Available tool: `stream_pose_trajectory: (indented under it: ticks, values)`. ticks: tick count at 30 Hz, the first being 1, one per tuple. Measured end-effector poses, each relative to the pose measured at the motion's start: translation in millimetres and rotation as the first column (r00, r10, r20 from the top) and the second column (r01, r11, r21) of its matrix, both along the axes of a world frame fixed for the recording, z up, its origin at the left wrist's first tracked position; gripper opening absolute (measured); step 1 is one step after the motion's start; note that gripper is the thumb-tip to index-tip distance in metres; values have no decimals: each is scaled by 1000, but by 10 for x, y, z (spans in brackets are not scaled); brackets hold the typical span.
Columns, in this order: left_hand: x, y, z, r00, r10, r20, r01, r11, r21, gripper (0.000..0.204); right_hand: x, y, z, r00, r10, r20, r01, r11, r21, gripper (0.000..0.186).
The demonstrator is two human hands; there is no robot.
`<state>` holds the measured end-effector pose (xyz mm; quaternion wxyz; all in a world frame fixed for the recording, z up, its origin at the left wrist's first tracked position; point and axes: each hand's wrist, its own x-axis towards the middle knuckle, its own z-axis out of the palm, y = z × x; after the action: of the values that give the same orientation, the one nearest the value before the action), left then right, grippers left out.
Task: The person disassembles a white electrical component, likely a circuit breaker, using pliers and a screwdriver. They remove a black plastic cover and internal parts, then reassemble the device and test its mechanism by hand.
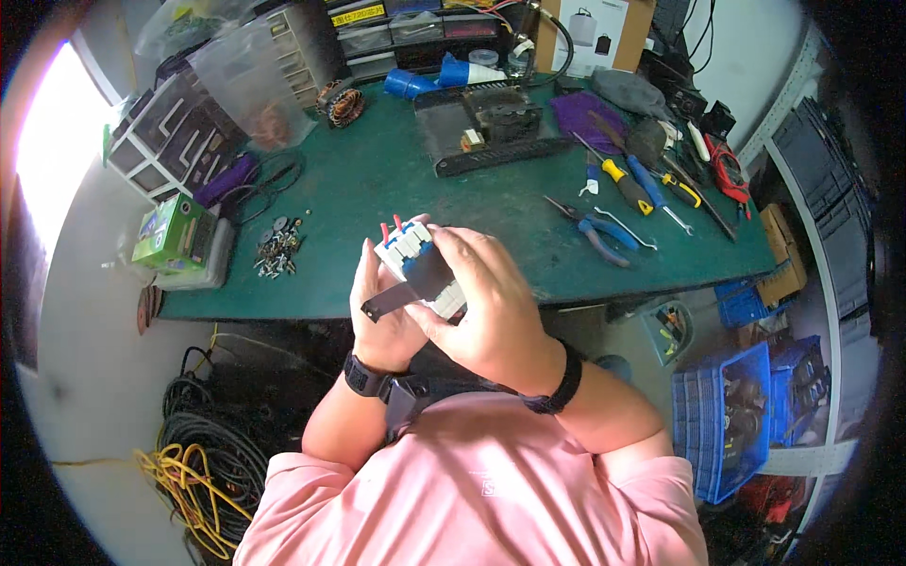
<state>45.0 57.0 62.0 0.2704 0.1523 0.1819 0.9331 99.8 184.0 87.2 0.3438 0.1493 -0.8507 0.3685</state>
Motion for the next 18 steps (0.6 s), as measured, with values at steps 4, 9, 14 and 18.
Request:
stream_pose_trajectory:
  ticks: [4, 9, 14, 18]
  values:
    - [-40, 28, -173, 995, -58, -84, 64, 995, 70, 49, -19, 5, -59, 1000, -12, -18, 12, 1000, -11, 68]
    - [-68, -30, -295, 970, 45, -240, -95, 975, -202, 51, -9, 136, -18, 974, 209, 83, -200, 975, -98, 58]
    - [-78, -91, -395, 867, 42, -497, -382, 696, -608, 52, -50, 396, -11, 908, 382, 172, -354, 920, -170, 39]
    - [-98, -40, -418, 999, -6, -53, -17, 910, -414, 57, -52, 417, 7, 942, 279, 184, -281, 960, -17, 40]
